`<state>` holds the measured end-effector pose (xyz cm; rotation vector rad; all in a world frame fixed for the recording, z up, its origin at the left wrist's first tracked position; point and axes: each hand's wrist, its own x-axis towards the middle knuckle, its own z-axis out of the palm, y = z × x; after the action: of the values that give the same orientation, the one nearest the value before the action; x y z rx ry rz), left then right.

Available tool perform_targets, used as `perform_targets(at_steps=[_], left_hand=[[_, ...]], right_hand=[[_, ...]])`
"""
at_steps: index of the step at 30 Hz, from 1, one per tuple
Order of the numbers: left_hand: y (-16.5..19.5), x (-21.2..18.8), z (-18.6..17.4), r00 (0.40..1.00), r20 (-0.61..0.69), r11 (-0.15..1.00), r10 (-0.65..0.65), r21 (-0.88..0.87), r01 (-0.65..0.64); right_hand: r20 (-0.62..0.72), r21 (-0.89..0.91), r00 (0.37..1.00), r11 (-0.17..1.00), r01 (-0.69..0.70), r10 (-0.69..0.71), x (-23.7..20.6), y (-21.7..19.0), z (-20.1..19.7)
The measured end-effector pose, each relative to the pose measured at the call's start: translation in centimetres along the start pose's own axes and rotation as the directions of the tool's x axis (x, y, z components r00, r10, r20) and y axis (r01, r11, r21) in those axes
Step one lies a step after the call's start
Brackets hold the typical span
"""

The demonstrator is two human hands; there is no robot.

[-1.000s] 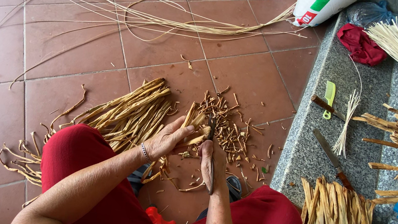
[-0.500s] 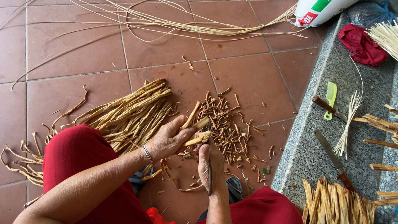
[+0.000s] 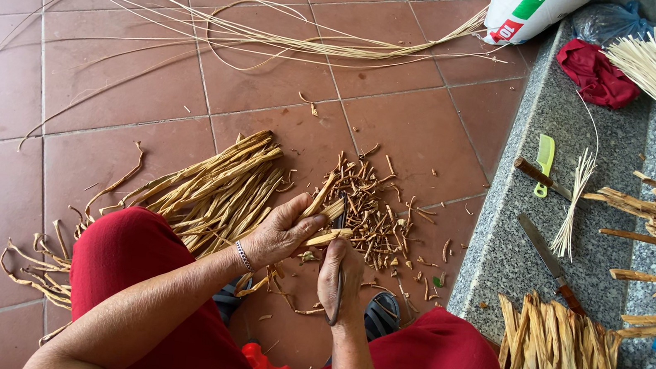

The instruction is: The person sits on a tiled floor and uses a knife to split dried plant strips into thinner strands. They repeatedly pick up a strip, split it lengthwise, and place the resulting pieces onto a pile on the floor.

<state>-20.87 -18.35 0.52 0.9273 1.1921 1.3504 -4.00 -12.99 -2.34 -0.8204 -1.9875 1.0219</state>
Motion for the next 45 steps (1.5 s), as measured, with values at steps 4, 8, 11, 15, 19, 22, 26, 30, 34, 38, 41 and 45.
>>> perform_targets(at_steps=[4, 8, 11, 15, 19, 22, 26, 30, 34, 38, 41, 45], left_hand=[[0.0, 0.2, 0.0, 1.0, 0.02, 0.99, -0.017, -0.14, 0.02], [-0.2, 0.2, -0.4, 0.997, 0.044, 0.997, 0.059, -0.057, -0.057], [-0.3, 0.2, -0.5, 0.993, 0.054, 0.995, 0.101, -0.021, -0.1], [-0.2, 0.0, -0.6, 0.998, 0.011, 0.998, -0.058, 0.034, 0.058], [-0.1, 0.0, -0.6, 0.998, 0.043, 0.998, -0.054, -0.032, 0.055], [0.1, 0.3, -0.7, 0.998, 0.025, 0.983, -0.066, -0.17, 0.069], [0.2, 0.4, -0.8, 0.995, 0.03, 0.967, -0.092, -0.235, 0.096], [0.2, 0.2, -0.8, 0.996, 0.047, 0.978, -0.073, -0.19, 0.08], [0.4, 0.2, -0.7, 0.995, 0.035, 0.985, -0.091, -0.147, 0.095], [0.7, -0.1, -0.9, 0.994, 0.018, 0.992, -0.108, 0.074, 0.106], [0.8, -0.8, -0.6, 0.994, 0.059, 0.992, -0.089, 0.096, 0.083], [1.5, -1.2, -0.2, 0.974, 0.111, 0.979, -0.197, -0.024, 0.2]], right_hand=[[0.012, -0.014, 0.999, 0.999, -0.036, 0.036, -0.1, 0.1, 0.0], [0.059, 0.119, 0.997, 0.992, 0.033, -0.04, 0.2, 0.7, -0.2], [0.1, 0.052, 0.994, 0.997, -0.054, 0.048, 0.2, 1.4, 0.0], [0.034, 0.082, 0.991, 0.988, -0.13, 0.127, -0.4, 1.8, 0.3], [0.127, 0.383, 0.923, 0.84, -0.384, 0.363, -0.6, 1.0, 0.2], [0.182, 0.465, 0.957, 0.837, -0.287, 0.227, 0.3, 0.6, -0.5], [0.235, 0.443, 0.951, 0.848, -0.29, 0.203, 0.4, 0.7, -1.1], [0.207, 0.303, 0.945, 0.902, -0.309, 0.254, -0.2, 1.1, -0.5], [0.173, 0.281, 0.952, 0.914, -0.294, 0.253, -0.2, 1.2, -0.2], [0.097, 0.305, 0.988, 0.941, -0.144, 0.12, -0.2, 0.9, -0.1], [-0.006, 0.354, 0.879, 0.823, -0.444, 0.477, 0.2, 1.3, -1.7], [0.067, 0.529, 0.895, 0.745, -0.406, 0.44, 1.7, 2.0, -4.7]])
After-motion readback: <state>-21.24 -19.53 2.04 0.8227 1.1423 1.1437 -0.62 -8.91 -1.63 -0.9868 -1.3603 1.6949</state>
